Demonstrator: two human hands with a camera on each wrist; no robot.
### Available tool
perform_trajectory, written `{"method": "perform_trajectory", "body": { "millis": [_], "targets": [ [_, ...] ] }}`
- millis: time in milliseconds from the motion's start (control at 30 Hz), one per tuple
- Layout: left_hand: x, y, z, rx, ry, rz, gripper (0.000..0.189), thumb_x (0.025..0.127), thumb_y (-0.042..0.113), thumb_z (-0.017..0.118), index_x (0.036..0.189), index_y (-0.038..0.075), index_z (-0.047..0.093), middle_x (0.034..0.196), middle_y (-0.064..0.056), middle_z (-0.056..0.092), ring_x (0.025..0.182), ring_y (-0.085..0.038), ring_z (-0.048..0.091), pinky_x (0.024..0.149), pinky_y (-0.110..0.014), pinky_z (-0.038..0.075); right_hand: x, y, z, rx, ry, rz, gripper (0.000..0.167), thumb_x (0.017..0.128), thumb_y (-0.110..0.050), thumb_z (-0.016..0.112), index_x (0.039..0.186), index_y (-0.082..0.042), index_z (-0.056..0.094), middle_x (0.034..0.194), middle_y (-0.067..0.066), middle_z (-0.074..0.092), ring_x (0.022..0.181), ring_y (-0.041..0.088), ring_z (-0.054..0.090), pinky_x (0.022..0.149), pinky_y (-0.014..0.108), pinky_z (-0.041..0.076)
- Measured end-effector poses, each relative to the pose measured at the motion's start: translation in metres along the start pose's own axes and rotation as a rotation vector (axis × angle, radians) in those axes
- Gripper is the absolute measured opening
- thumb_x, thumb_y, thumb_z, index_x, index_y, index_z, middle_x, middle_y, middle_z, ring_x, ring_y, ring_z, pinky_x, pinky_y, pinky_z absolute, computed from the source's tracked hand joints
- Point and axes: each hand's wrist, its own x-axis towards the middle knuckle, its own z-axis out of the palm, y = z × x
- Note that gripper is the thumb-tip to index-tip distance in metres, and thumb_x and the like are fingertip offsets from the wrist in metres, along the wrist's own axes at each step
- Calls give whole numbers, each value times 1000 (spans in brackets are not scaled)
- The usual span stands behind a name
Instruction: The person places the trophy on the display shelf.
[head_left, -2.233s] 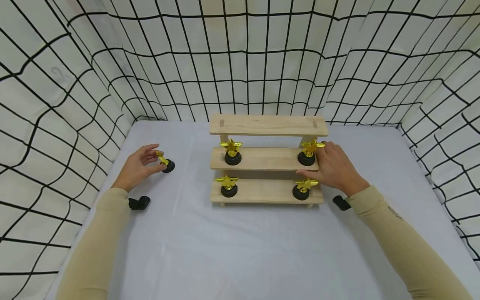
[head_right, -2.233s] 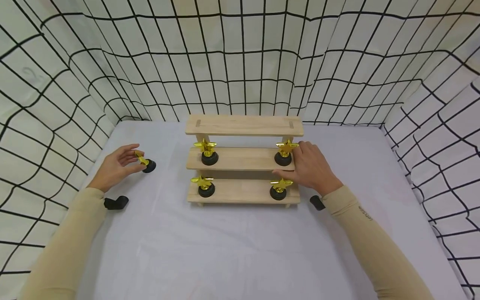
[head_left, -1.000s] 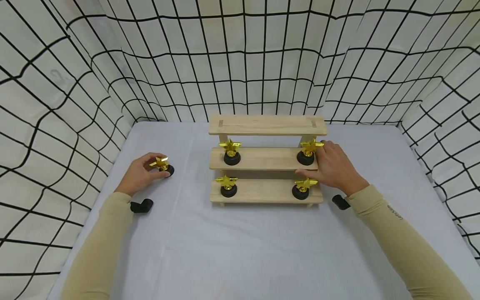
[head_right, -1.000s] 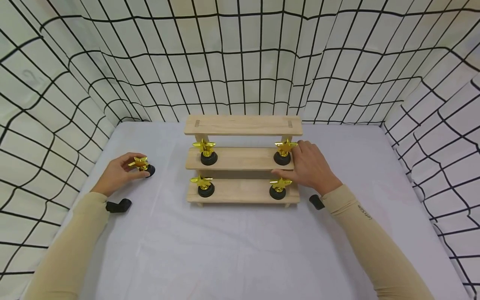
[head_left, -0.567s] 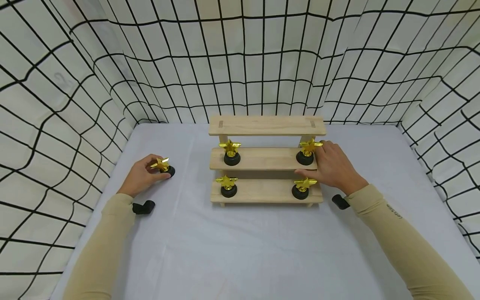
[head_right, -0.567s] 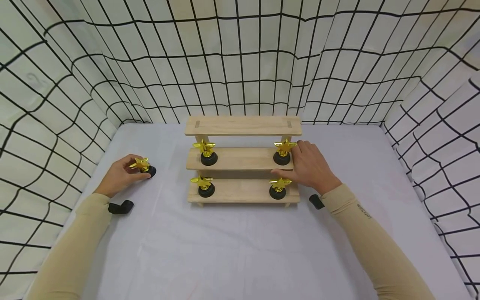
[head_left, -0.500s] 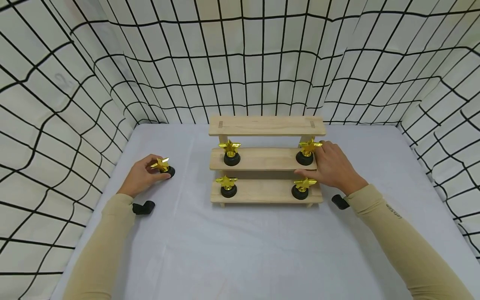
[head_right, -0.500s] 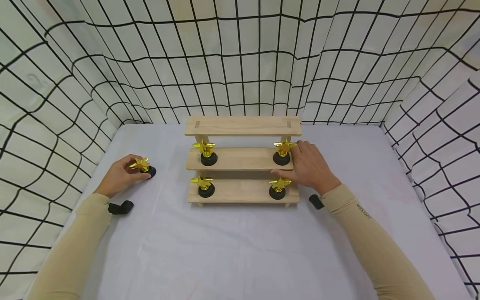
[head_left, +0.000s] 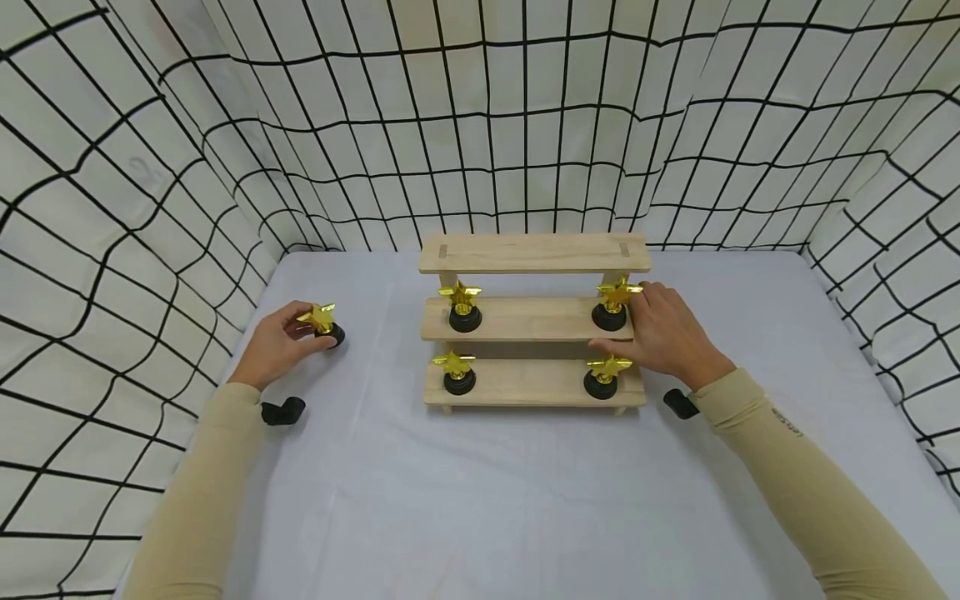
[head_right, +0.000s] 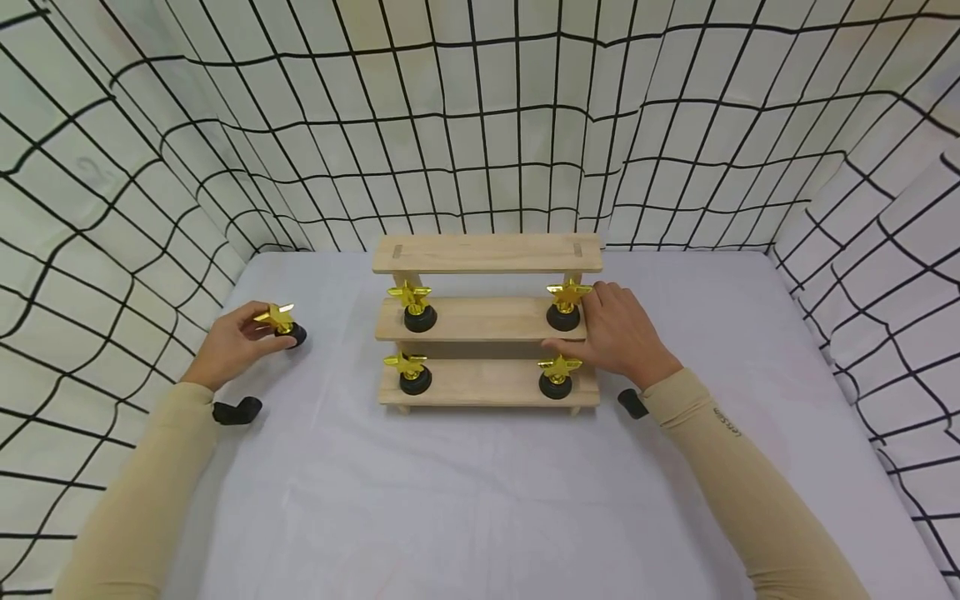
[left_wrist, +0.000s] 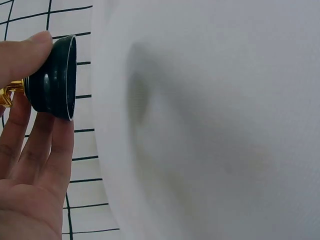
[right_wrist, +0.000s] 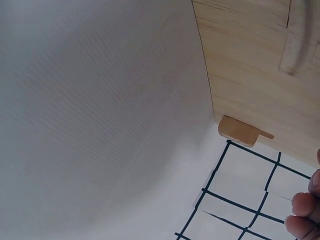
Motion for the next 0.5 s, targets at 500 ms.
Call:
{"method": "perform_trajectory", "body": {
  "millis": [500],
  "targets": [
    [-5,35,-15,2,42,41,73,90,37,82,147,6,48,147,-20,54,136,-43,57,115,-57,48,1,-1,-1,5,-16,6,82,79,-71,73,120,-1,64,81,10,58,79,30,55,70,40,45]
  ]
}}
